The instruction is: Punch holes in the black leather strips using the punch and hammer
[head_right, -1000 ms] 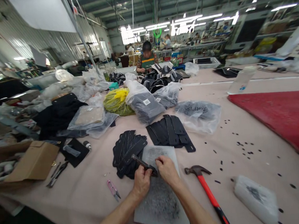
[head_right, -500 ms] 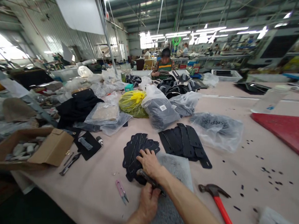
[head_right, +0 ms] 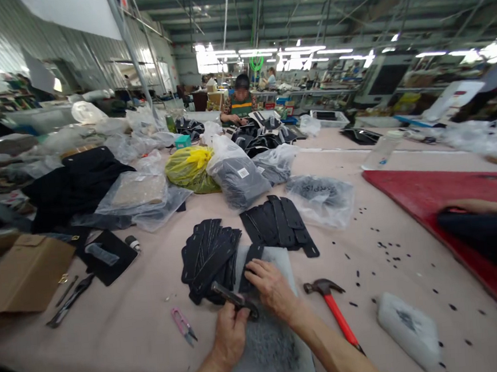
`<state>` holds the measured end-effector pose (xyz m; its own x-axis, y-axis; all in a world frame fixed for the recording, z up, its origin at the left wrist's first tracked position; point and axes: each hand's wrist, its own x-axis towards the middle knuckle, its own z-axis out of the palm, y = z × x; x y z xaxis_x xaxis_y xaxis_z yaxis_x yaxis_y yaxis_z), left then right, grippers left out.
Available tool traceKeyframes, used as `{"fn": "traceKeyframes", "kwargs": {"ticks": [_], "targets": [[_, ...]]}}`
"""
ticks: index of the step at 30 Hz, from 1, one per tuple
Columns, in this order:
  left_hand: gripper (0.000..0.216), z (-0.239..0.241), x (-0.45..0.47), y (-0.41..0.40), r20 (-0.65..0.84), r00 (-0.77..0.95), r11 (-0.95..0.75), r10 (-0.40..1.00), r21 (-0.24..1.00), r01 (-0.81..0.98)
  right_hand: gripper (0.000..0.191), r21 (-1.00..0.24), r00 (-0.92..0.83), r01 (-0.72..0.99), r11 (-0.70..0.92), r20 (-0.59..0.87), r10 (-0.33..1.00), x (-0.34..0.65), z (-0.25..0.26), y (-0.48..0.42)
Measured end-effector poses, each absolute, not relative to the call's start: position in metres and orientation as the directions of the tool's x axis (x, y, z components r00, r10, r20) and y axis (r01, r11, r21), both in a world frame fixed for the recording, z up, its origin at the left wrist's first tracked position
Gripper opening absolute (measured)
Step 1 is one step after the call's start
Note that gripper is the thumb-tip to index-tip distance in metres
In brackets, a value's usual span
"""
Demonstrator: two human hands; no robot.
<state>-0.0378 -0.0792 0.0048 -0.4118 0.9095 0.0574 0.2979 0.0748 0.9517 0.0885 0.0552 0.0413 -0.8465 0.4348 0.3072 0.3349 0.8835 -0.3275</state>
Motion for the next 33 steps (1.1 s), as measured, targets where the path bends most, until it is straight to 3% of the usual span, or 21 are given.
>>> {"fn": "traceKeyframes", "kwargs": {"ticks": [4, 7, 14, 20, 33], "targets": [[0.023, 0.007, -0.039, -0.084, 0.062, -0.405, 0.062, 0.912, 0.956, 0.286, 0.052, -0.507, -0.732, 0.335, 0.794, 0.39, 0.558, 0.144, 0.009, 0.023], [0.024, 0.012, -0.041, -0.088, 0.04, -0.373, 0.065, 0.927, 0.962, 0.264, 0.046, -0.572, -0.707, 0.336, 0.748, 0.372, 0.602, 0.165, 0.0, -0.002], [0.02, 0.036, -0.044, -0.05, 0.08, -0.319, 0.03, 0.944, 0.945, 0.327, 0.042, -0.605, -0.763, 0.304, 0.736, 0.308, 0.569, 0.175, 0.007, -0.038], [0.019, 0.034, -0.038, 0.001, 0.078, -0.163, -0.014, 0.984, 0.933, 0.359, 0.044, -0.636, -0.747, 0.304, 0.709, 0.303, 0.592, 0.174, 0.013, -0.048], [0.02, 0.03, -0.027, 0.007, 0.096, -0.107, -0.046, 0.99, 0.917, 0.397, 0.041, -0.653, -0.711, 0.337, 0.678, 0.296, 0.638, 0.169, 0.014, -0.053]]}}
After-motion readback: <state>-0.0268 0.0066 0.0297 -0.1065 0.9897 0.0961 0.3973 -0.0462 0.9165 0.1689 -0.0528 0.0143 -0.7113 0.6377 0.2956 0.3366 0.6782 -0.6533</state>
